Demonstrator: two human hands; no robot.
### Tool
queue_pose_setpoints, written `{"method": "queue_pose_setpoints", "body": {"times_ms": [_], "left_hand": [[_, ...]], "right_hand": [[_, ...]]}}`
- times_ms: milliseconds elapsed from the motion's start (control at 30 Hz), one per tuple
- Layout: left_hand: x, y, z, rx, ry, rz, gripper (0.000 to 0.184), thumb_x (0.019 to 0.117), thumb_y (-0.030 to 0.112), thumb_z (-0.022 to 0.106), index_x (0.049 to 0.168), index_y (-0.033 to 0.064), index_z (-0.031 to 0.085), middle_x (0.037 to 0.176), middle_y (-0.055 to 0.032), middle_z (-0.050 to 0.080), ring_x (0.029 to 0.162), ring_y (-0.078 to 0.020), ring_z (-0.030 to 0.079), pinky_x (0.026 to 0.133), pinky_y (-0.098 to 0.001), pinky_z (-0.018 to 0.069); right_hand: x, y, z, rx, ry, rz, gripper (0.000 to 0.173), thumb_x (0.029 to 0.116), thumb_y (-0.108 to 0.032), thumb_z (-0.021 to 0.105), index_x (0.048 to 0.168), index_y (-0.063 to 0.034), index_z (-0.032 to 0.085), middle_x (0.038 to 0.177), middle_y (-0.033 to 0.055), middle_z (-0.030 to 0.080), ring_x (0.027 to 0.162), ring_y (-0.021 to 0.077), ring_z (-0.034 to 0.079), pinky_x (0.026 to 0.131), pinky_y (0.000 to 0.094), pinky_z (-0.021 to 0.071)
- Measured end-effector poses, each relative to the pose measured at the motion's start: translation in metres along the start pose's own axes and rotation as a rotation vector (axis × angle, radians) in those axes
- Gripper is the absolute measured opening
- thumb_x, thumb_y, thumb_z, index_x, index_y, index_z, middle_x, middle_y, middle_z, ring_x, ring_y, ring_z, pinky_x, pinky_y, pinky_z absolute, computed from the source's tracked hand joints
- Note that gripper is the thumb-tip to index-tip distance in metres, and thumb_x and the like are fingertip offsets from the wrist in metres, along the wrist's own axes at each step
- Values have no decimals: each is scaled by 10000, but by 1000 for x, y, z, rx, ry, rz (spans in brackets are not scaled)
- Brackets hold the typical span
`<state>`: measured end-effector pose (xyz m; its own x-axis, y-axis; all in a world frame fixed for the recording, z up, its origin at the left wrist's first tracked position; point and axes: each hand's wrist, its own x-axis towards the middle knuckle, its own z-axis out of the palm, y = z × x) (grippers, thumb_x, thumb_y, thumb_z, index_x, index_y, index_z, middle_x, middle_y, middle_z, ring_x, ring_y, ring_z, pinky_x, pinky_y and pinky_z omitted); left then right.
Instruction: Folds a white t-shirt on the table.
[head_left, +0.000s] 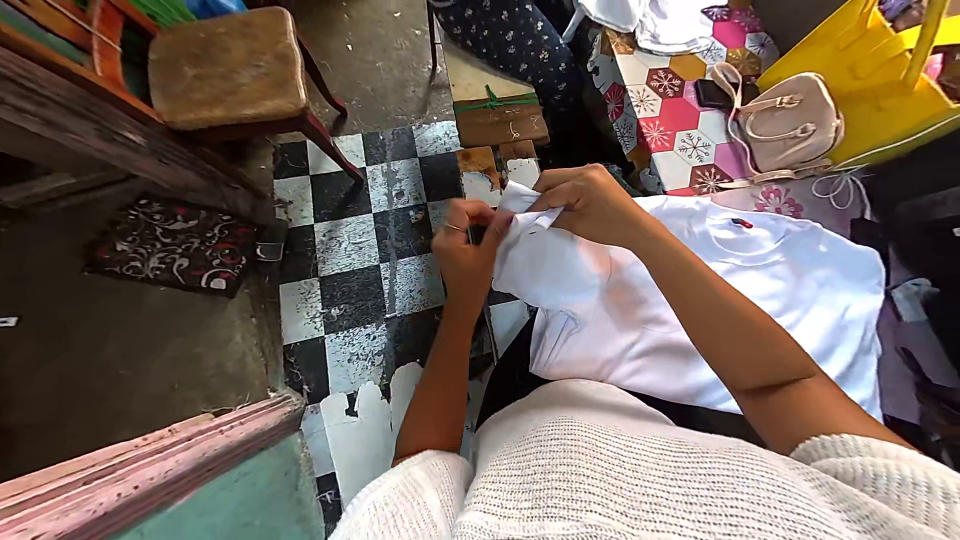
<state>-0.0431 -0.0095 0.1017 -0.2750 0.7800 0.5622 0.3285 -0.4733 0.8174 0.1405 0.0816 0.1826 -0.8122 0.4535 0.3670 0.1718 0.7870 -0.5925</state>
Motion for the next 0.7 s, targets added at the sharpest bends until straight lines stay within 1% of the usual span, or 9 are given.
{"method": "queue_pose_setpoints", "body": {"times_ms": [100,167,267,367,433,500,600,667,700], "left_hand": [[-29,4,21,-197,-93,-147,170,1023,77,574,1125,-43,637,1014,-28,694,894,-5,669,824,-221,579],[-39,5,28,-351,-105,-185,159,994,44,597,1149,13,616,1031,30,679,930,-2,656,842,-228,573],[-42,7,29,-539,-168,-199,324,956,87,673,1254,161,572,1165,119,664,1057,-15,648,928,-258,563],[-34,8,30,-510,-215,-202,446,927,59,671,1336,127,505,1163,104,677,995,-10,667,868,-250,580],[-31,8,30,-416,-256,-145,365,951,61,640,1304,75,547,1111,98,693,958,20,664,849,-230,579],[-31,9,34,-266,-182,-27,211,934,70,665,1138,20,646,992,62,702,874,37,651,785,-195,572],[-32,7,36,-73,-4,176,132,873,127,731,903,26,651,922,-52,653,946,-102,620,867,-264,514],[-39,16,39,-154,32,226,96,888,130,722,923,92,641,976,-8,681,1037,-109,643,938,-287,524],[-44,23,43,-261,23,185,110,901,120,722,985,146,655,1021,73,698,1052,-45,651,933,-244,541]], "right_hand": [[-12,-6,-5,-24,24,-7,117,867,10,692,897,-15,802,923,114,739,854,156,690,774,314,561],[-18,-11,-8,-8,33,-11,122,848,28,701,900,-10,804,944,118,749,867,143,698,786,298,565],[-27,-20,-13,46,66,0,121,837,38,704,895,-2,802,957,117,753,893,109,698,813,251,563],[-37,-30,-12,45,124,33,113,834,18,719,897,-8,808,968,116,760,914,111,704,832,258,564],[-43,-34,-8,41,178,35,93,826,20,735,883,1,805,951,128,759,894,130,710,817,277,572],[-50,-34,-5,30,240,33,81,828,21,743,877,4,804,926,129,759,859,150,715,776,310,581],[-58,-36,-1,-3,310,30,107,795,39,750,866,-16,810,907,114,758,838,158,716,735,333,586],[-60,-41,3,-7,341,23,123,773,44,761,864,-21,811,908,110,758,832,156,715,724,329,588],[-60,-42,4,-1,354,12,123,770,47,761,863,-17,811,907,114,758,826,156,714,719,324,586]]}}
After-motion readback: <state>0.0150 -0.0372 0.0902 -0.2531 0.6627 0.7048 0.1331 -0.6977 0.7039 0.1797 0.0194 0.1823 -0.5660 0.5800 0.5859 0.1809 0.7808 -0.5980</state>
